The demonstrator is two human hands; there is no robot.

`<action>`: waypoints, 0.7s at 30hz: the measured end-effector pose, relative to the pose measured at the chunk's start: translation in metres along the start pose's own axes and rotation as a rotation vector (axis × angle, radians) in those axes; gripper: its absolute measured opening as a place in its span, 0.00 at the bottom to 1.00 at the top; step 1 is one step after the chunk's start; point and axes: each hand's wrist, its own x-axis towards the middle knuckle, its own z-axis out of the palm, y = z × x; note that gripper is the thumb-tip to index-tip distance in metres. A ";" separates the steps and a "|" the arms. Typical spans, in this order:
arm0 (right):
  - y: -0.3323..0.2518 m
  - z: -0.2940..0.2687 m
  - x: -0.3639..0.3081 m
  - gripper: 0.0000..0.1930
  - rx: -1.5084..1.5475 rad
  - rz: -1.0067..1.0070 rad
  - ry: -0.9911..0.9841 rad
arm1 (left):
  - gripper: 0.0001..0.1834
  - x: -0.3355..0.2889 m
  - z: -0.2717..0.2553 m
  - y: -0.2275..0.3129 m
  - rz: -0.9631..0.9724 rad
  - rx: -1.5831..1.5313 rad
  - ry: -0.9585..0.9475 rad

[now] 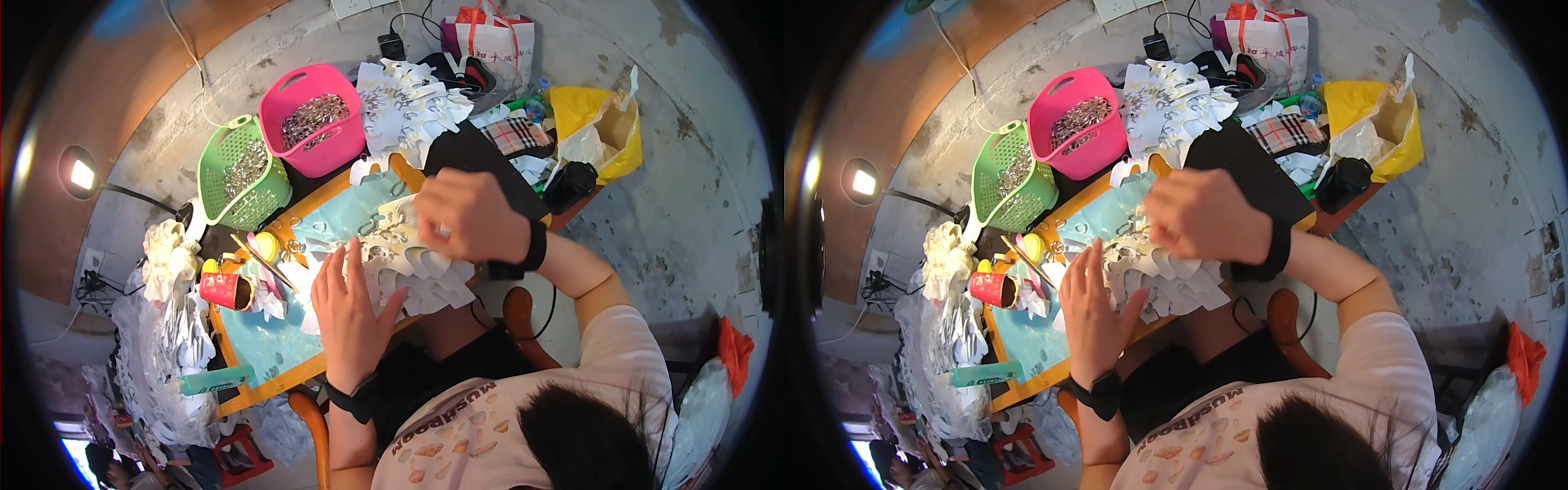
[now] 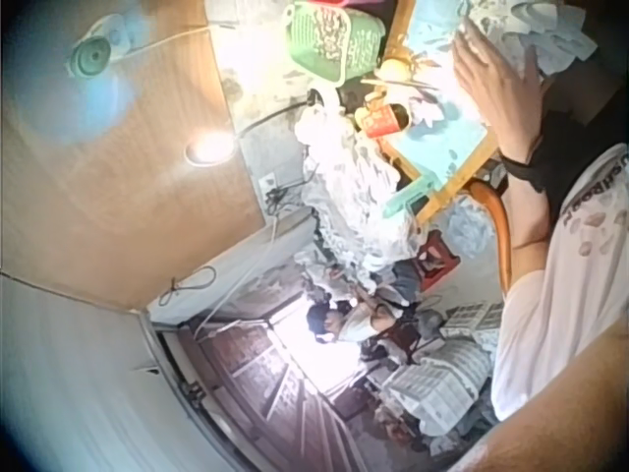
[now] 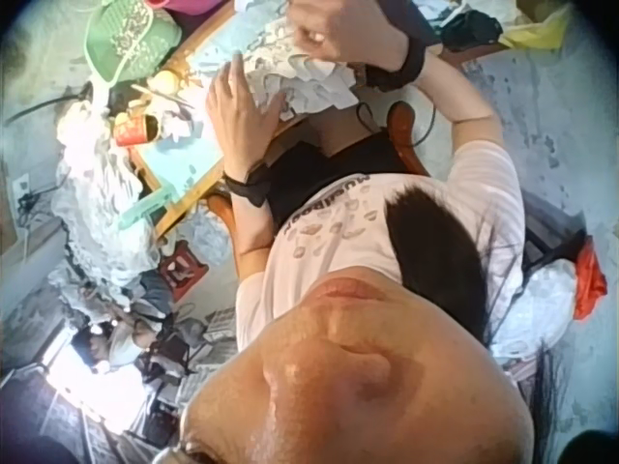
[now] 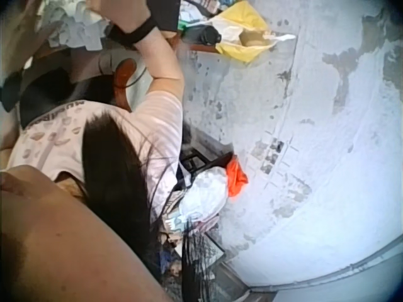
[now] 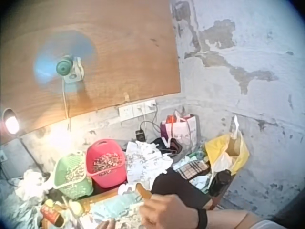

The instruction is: The recorder is seen organizing and stacking white shoe components at a workbench.

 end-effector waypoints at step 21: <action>0.154 0.144 0.017 0.26 -0.265 0.422 -0.318 | 0.47 -0.031 -0.038 -0.020 -0.088 -0.074 -0.190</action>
